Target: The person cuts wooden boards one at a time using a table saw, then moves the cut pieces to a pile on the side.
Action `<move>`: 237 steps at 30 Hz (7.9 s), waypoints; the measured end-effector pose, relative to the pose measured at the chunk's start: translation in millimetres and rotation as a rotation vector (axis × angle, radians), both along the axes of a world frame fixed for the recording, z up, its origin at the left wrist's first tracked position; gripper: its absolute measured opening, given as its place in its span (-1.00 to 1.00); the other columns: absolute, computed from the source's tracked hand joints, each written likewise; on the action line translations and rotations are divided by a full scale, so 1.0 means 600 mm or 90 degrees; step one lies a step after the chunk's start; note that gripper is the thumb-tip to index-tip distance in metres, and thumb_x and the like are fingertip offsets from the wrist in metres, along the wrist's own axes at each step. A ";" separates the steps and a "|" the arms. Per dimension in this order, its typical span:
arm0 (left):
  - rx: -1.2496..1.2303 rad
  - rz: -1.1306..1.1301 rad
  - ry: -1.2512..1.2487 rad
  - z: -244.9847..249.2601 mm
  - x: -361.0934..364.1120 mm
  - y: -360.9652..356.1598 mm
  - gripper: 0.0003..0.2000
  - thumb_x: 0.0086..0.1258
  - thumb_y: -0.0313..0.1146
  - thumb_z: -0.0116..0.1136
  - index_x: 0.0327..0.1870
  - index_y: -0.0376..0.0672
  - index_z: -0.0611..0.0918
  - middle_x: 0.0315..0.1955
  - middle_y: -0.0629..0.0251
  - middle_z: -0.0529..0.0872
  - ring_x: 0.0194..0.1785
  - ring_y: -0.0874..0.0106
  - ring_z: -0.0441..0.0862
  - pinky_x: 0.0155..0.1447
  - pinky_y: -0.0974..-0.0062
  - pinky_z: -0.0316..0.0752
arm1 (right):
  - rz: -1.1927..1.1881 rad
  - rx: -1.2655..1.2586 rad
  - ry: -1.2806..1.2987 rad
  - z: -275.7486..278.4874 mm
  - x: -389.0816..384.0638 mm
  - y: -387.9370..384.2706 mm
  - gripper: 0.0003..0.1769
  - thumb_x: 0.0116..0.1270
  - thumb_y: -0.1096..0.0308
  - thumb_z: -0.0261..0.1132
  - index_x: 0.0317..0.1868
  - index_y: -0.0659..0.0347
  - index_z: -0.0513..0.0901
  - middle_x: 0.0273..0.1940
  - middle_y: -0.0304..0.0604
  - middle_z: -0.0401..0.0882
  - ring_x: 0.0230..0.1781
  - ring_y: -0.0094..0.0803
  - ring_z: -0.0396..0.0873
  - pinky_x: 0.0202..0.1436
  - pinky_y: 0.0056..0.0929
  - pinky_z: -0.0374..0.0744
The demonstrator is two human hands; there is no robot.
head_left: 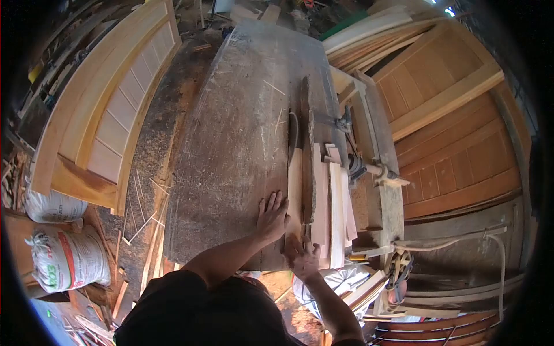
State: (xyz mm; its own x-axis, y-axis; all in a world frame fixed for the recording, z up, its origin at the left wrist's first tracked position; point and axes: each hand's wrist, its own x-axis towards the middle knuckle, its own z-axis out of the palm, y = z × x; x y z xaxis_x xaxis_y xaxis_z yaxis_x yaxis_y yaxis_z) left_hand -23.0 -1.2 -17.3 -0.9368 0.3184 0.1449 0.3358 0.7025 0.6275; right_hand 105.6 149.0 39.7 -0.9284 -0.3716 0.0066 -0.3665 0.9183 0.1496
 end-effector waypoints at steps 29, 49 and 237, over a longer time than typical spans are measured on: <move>0.066 -0.276 -0.008 0.026 0.202 -0.102 -0.49 0.44 -0.10 0.30 0.30 -0.22 0.62 0.41 0.03 0.51 0.56 0.04 0.31 0.53 -0.11 0.22 | -0.261 -0.282 -0.056 0.008 0.212 -0.064 -0.29 0.20 0.07 0.57 0.28 0.23 0.56 0.28 0.12 0.53 0.32 0.20 0.43 0.38 0.29 0.41; 0.060 -0.548 0.143 0.167 0.045 -0.127 -0.40 0.33 -0.12 0.42 0.41 0.02 0.60 -0.02 0.21 0.72 0.12 0.16 0.69 0.21 0.12 0.58 | -0.224 -0.224 0.250 0.191 0.151 -0.087 -0.34 0.38 0.35 0.45 0.49 0.11 0.54 0.46 0.33 0.39 0.55 0.31 0.27 0.51 0.19 0.37; 0.003 0.054 -0.023 0.015 -0.010 0.012 -0.43 0.47 -0.12 0.16 0.44 -0.18 0.55 0.60 0.03 0.32 0.70 -0.06 0.09 0.67 -0.26 -0.07 | -0.192 -0.064 -0.004 -0.028 -0.058 -0.059 -0.44 0.61 -0.01 0.14 0.43 0.13 0.56 0.49 -0.08 0.49 0.55 0.12 0.28 0.48 0.64 0.16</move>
